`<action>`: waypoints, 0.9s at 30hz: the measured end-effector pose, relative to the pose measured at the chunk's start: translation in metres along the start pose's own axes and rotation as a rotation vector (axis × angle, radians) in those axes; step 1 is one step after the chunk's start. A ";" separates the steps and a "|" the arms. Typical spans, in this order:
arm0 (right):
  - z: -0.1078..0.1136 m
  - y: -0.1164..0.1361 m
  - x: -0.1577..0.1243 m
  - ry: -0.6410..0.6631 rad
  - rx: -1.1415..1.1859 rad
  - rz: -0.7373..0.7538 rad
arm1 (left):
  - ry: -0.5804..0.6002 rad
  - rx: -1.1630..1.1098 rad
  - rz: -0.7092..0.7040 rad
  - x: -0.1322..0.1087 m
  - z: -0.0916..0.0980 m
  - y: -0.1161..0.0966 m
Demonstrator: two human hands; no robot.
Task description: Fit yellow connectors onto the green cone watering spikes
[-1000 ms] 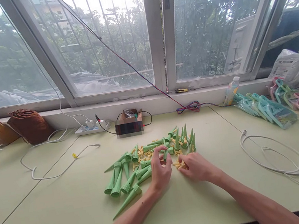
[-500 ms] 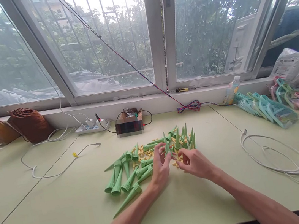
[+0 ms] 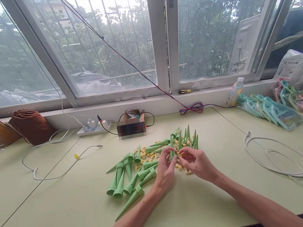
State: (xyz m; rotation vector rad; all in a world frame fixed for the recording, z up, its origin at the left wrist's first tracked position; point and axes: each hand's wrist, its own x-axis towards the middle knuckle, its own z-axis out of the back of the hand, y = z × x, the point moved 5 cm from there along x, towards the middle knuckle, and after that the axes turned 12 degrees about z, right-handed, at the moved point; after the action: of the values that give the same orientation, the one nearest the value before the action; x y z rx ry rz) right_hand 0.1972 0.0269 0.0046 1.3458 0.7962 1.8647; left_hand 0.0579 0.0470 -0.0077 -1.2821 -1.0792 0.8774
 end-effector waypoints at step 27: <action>-0.003 0.000 -0.002 -0.039 0.039 0.038 | 0.100 -0.352 0.236 0.003 -0.001 0.015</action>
State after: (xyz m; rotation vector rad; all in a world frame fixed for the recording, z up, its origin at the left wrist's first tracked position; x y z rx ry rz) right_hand 0.1947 0.0251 0.0028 1.4267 0.7955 1.8554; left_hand 0.0612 0.0512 -0.0220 -1.7559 -1.0464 0.8092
